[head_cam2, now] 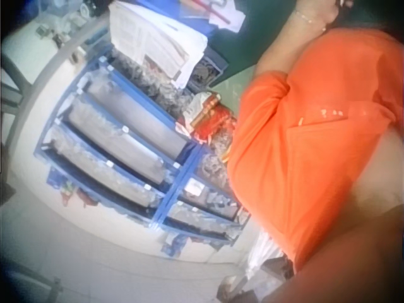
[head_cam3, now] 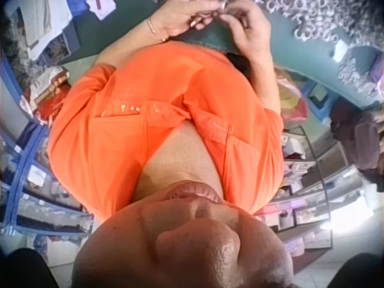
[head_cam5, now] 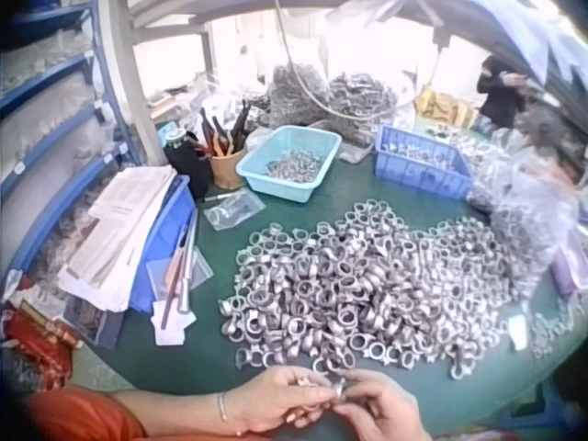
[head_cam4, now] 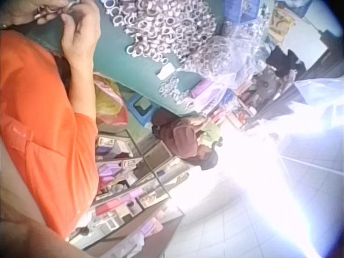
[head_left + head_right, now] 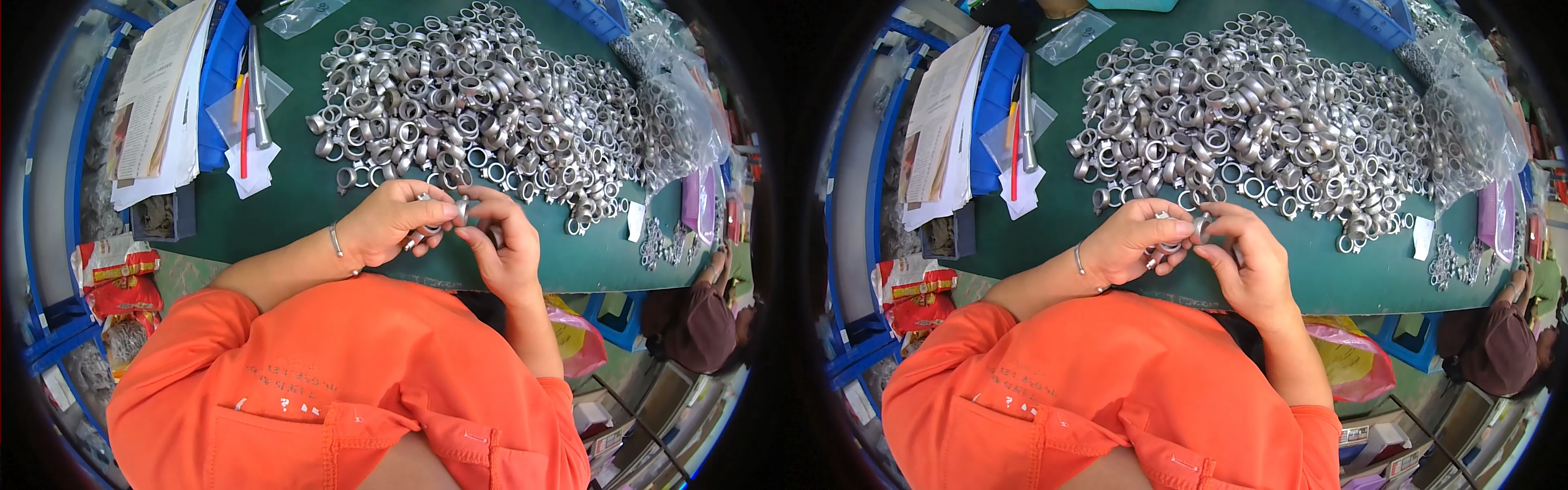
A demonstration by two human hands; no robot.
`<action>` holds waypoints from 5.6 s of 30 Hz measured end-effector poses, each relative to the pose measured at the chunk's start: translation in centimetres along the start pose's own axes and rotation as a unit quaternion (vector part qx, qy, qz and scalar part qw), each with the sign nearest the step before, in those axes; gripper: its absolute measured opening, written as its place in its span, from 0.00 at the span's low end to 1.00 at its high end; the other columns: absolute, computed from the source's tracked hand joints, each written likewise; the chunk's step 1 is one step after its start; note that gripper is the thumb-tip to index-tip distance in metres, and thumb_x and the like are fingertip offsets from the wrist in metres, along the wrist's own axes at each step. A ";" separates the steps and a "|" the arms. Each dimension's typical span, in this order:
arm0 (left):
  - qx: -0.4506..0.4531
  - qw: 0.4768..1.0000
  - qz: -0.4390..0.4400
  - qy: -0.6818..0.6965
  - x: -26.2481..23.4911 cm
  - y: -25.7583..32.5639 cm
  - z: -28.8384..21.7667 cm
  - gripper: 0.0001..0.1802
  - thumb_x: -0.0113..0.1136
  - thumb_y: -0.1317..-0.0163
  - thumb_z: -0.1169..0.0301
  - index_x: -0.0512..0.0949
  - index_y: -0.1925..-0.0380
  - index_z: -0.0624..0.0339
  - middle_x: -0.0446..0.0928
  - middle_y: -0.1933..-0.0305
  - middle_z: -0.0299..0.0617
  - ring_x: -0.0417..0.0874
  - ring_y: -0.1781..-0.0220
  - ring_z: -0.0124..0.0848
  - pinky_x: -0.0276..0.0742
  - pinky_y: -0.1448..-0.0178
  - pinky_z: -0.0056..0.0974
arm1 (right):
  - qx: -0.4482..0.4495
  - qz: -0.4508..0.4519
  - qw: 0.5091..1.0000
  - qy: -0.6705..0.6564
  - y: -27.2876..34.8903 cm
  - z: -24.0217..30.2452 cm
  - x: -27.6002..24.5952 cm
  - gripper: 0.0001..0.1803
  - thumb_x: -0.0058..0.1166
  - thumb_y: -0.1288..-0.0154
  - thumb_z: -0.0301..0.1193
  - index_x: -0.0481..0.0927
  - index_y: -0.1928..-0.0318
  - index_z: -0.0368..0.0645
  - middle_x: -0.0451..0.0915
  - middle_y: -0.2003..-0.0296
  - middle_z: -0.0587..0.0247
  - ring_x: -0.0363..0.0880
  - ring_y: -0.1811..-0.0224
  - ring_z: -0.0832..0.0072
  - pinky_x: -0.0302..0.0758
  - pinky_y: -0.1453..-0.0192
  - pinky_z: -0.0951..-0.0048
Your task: The person sorts through a pile of metal ring-like components on a workbench by picking them up and checking them before putting them into a container.
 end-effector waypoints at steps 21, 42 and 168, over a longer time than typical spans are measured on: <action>-0.014 0.999 0.032 0.018 0.4 0.2 0.4 0.12 0.53 0.41 0.66 0.75 0.70 0.66 0.73 0.75 0.40 0.73 0.79 0.26 0.67 0.81 0.28 | -0.017 -0.078 0.994 -0.073 0.3 -0.3 -0.3 0.09 0.59 0.48 0.22 0.74 0.65 0.36 0.79 0.63 0.54 0.71 0.75 0.83 0.68 0.72 0.84; 0.023 0.999 0.019 0.022 0.0 0.8 0.2 0.07 0.53 0.41 0.71 0.73 0.70 0.66 0.73 0.73 0.42 0.74 0.77 0.28 0.68 0.79 0.30 | -0.165 -0.469 0.731 0.467 -11.9 3.4 -31.3 0.07 0.52 0.41 0.28 0.77 0.68 0.37 0.77 0.73 0.61 0.74 0.70 0.68 0.70 0.63 0.72; 0.324 0.869 -0.028 -0.372 0.3 1.2 -0.9 0.05 0.61 0.48 0.77 0.80 0.70 0.62 0.76 0.67 0.37 0.75 0.66 0.24 0.69 0.66 0.26 | 0.106 -0.008 0.932 -0.346 0.6 -1.4 1.7 0.22 0.53 0.45 0.14 0.65 0.49 0.32 0.73 0.55 0.53 0.74 0.55 0.72 0.74 0.51 0.75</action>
Point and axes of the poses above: each hand's wrist, its own y-axis away from the middle knuckle, its own x-axis out of the palm, z = x × y, the point moved 2 cm from there along -y, towards the middle knuckle
